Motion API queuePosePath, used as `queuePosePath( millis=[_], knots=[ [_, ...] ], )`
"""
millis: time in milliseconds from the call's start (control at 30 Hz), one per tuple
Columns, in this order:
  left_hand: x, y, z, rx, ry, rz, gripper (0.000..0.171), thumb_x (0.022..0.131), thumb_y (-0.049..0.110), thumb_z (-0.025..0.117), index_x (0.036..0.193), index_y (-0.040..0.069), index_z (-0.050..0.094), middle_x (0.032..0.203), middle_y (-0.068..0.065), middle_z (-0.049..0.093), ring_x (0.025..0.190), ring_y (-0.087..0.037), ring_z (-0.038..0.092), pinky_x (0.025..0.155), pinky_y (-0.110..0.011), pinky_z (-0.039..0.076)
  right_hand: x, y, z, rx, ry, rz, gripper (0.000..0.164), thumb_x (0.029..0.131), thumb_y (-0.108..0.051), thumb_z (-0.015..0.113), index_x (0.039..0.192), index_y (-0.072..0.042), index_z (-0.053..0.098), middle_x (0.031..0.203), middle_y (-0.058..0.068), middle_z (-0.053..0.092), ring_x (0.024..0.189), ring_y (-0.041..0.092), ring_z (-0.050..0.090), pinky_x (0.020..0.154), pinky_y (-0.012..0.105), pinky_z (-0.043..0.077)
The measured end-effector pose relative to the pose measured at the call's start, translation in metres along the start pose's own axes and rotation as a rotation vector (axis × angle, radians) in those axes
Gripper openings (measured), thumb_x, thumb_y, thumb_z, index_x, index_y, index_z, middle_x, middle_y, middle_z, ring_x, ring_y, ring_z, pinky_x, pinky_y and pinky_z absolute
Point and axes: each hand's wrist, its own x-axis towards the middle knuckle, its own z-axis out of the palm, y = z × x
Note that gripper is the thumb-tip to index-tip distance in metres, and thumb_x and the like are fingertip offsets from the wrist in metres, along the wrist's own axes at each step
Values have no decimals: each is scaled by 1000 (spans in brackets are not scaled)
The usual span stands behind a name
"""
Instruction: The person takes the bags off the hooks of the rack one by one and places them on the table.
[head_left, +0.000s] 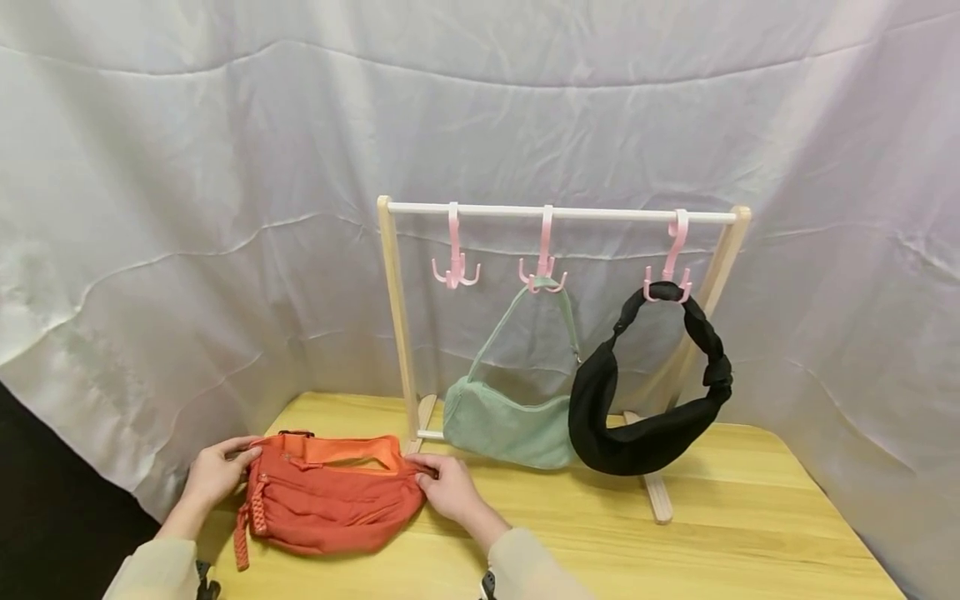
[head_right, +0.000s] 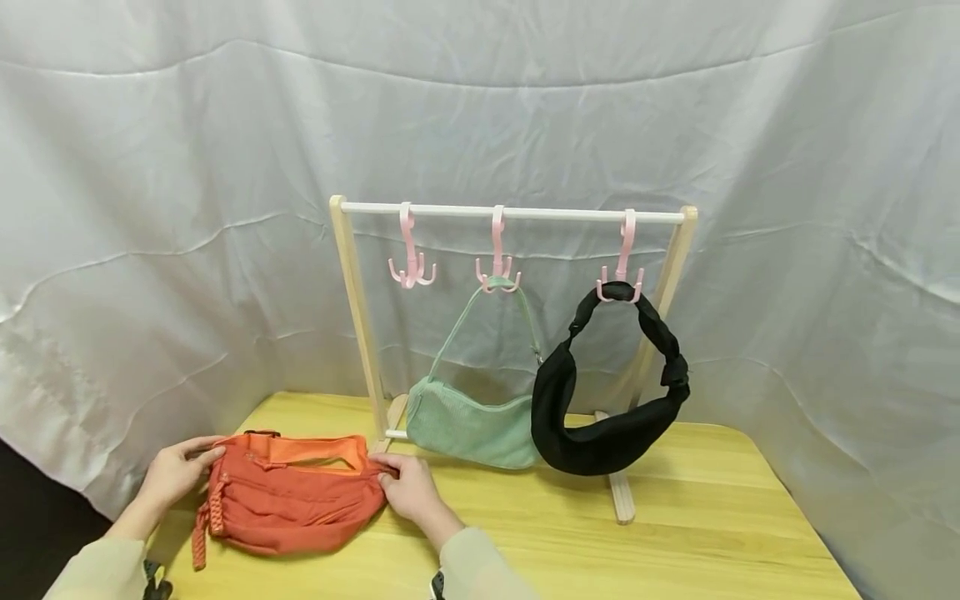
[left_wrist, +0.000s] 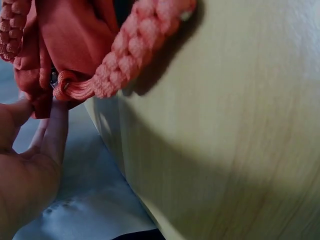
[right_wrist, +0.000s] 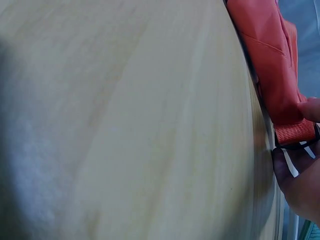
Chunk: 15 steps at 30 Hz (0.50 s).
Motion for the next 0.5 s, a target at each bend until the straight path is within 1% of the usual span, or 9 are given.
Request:
queuePosePath(
  millis=[67,133,233,300,400,500],
  knots=[
    [0,-3,0,-32,-30,-31,39,104,12,62,134,-13,59,82,-8,73,60,-11,63,53,-25,50,-1,0,1,3,-1,2,34,93,2,69,122,-12,78,121,3,76,112,13,66,95,30,53],
    [0,-6,0,-52,-44,-51,40,104,11,61,135,-14,57,82,-7,73,59,-12,63,53,-26,50,-1,0,1,5,-1,7,34,93,2,69,123,-12,78,122,3,76,112,13,66,95,30,53],
    [0,-10,1,-59,-47,-65,41,104,12,61,135,-14,58,87,-14,75,62,-12,65,55,-28,53,-1,0,1,-1,-3,15,34,93,1,70,123,-13,78,122,4,75,111,12,66,94,29,53],
    [0,-11,1,-48,-39,-63,41,103,13,61,135,-13,59,95,-19,75,68,-11,67,58,-28,55,-1,-1,1,-6,-6,21,35,93,1,70,123,-13,78,122,4,75,110,12,66,93,29,53],
    [1,-11,2,-22,-32,-58,42,104,17,61,134,-12,60,106,-28,73,73,-11,69,62,-25,55,-1,-2,-1,-9,-6,28,34,93,0,70,124,-13,78,122,4,75,111,14,66,93,30,53],
    [2,-9,2,9,-26,-53,44,105,21,60,134,-11,61,116,-32,70,80,-13,72,67,-20,52,-1,-3,-2,-9,-3,26,34,94,-1,71,124,-14,77,122,5,75,112,14,66,94,31,54]
  ],
)
